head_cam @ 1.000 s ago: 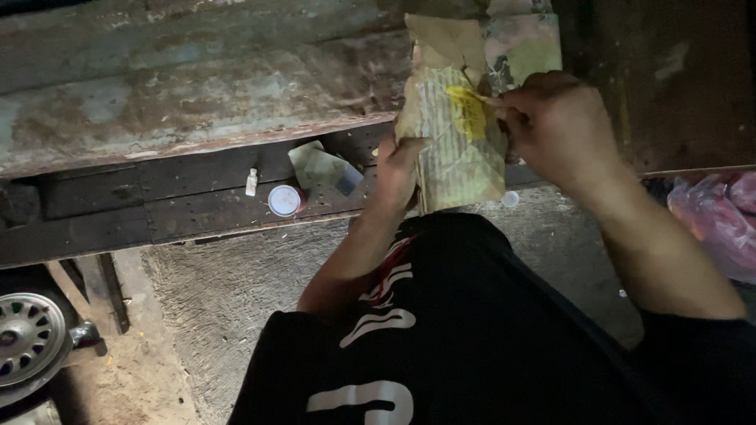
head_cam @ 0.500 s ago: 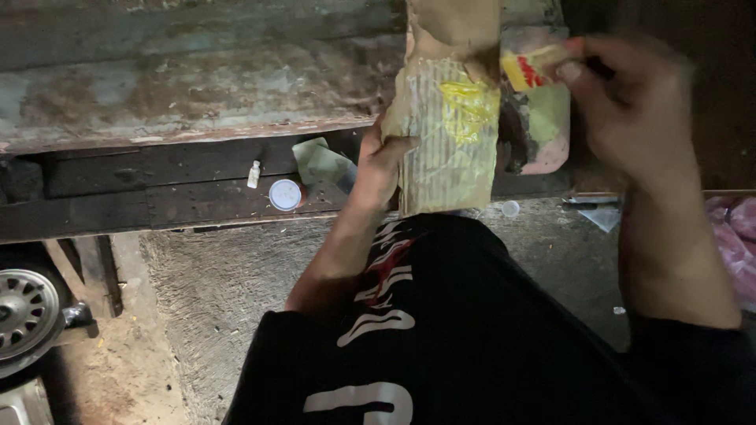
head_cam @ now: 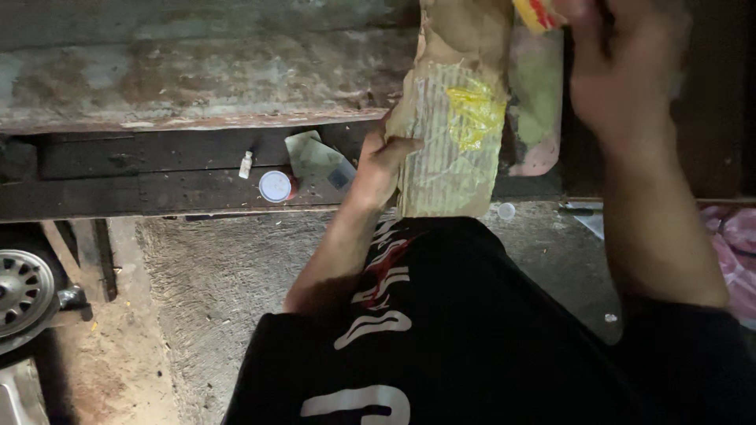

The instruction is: The person holds a corrugated cardboard piece and repeatedly applies a yellow paste from a small packet onto its surface. The person spreads the paste across the cardboard using the packet as a tool, then sets the cardboard down on a workbench.

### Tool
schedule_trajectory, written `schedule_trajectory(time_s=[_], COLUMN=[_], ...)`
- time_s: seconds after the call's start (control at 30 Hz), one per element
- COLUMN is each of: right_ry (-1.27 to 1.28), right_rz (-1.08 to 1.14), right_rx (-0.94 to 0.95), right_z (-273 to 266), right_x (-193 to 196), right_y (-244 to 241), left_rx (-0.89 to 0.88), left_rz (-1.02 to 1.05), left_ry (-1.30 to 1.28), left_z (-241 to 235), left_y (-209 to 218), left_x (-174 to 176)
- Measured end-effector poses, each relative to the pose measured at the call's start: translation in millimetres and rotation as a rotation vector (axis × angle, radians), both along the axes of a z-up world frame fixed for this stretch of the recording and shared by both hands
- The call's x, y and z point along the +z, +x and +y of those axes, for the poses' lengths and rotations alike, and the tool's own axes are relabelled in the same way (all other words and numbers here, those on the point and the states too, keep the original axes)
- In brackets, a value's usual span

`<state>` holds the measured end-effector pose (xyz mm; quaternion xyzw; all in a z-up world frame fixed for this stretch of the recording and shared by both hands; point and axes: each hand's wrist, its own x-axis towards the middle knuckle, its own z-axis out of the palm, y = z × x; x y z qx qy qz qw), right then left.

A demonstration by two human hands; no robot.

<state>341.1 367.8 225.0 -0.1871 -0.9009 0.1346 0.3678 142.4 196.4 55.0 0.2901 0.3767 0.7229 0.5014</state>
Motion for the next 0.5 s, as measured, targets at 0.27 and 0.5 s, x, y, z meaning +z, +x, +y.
schedule_trajectory(time_s=[0.27, 0.5], right_ry=[-0.085, 0.129], right_rz=[0.108, -0.065], right_rx=[0.109, -0.001], right_z=[-7.0, 1.1], right_x=[-14.3, -22.4], right_y=[20.1, 24.9], left_rx=[0.044, 0.005], left_rz=[-0.029, 0.058], left_ry=[-0.097, -0.065], left_z=[1.3, 3.7], left_y=[16.8, 30.2], left_x=[-23.1, -22.9])
